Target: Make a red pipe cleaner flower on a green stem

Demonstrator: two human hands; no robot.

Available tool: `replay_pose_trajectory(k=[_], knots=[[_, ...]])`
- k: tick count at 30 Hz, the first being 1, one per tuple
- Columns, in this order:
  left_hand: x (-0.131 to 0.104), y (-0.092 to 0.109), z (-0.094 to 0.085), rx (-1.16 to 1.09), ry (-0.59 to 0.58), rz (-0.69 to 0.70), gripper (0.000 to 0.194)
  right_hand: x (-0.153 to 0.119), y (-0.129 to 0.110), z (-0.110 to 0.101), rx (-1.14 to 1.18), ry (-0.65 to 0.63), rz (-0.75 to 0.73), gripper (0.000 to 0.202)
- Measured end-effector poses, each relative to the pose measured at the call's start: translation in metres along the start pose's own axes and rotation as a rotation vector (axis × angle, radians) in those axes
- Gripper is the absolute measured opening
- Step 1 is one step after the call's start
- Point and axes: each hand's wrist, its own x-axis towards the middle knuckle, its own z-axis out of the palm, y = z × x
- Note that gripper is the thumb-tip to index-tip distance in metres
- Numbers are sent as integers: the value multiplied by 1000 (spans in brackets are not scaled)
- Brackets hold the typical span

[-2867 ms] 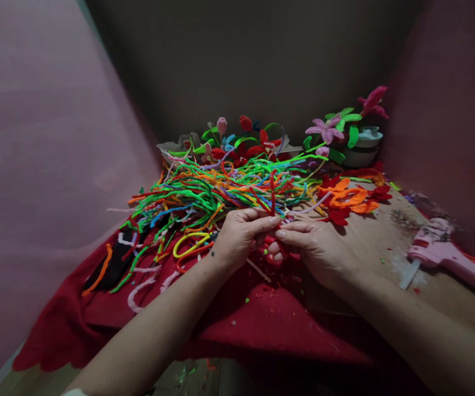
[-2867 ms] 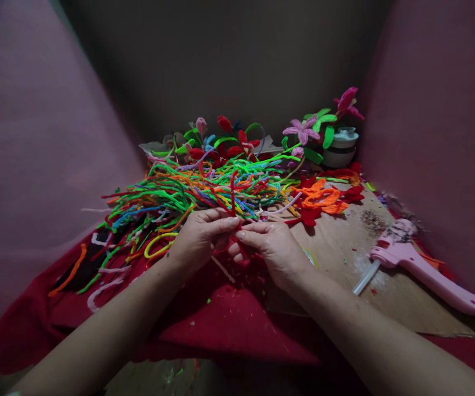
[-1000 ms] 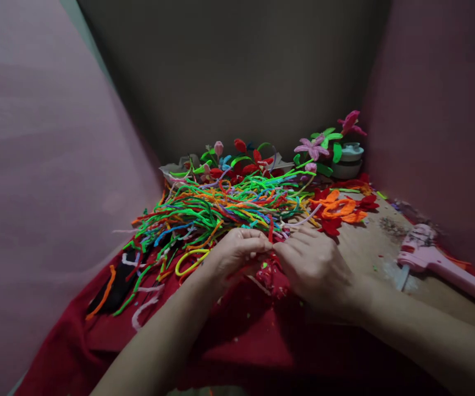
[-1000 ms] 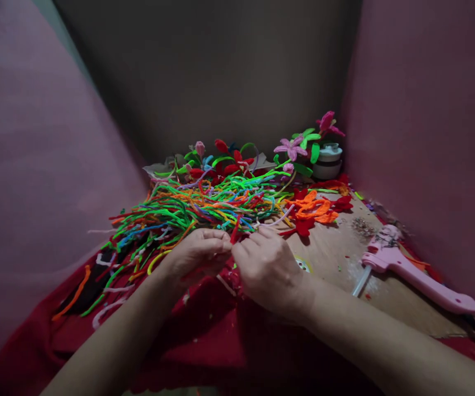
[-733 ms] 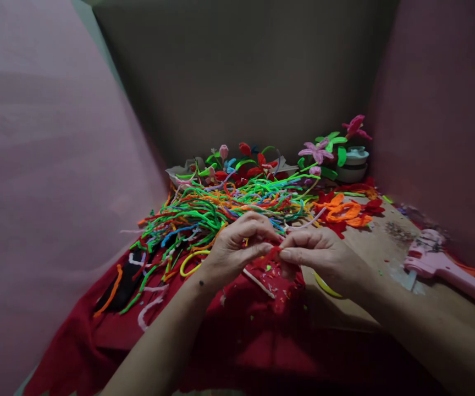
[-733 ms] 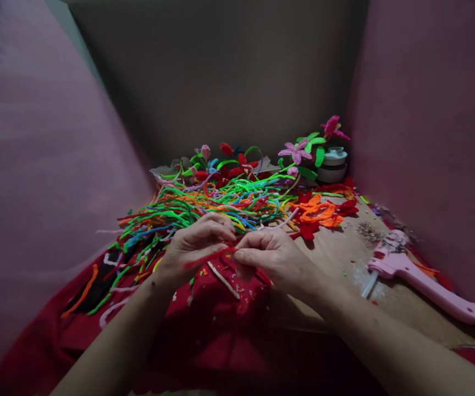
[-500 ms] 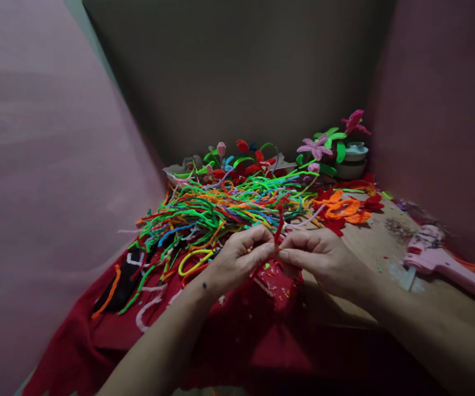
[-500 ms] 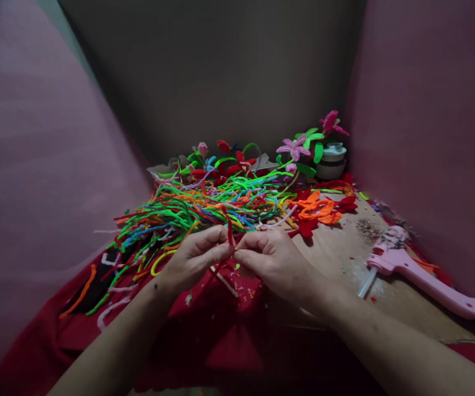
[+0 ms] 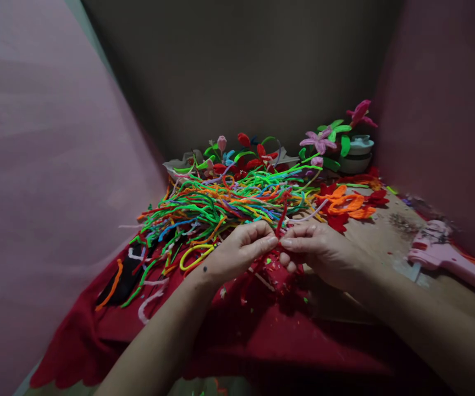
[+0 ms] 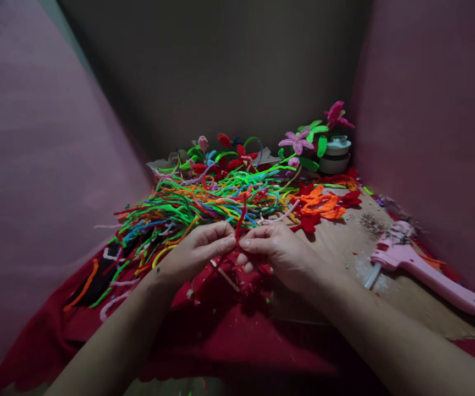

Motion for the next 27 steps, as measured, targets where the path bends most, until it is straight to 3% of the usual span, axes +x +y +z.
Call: replay_pose_trajectory(k=[5,16,22,27], knots=[[1,-2,1,77,-7,40,25,4,4,0,187,1,67,12],[4,-6,7,-86,80,-17,16,3,6,3,-61,168,-95,19],[4,-8,8,-31,104,38,16,2,7,1,-72,183,-91,18],[3,-9,11,176,142,114,14,1,10,0,-87,166,-136,17]])
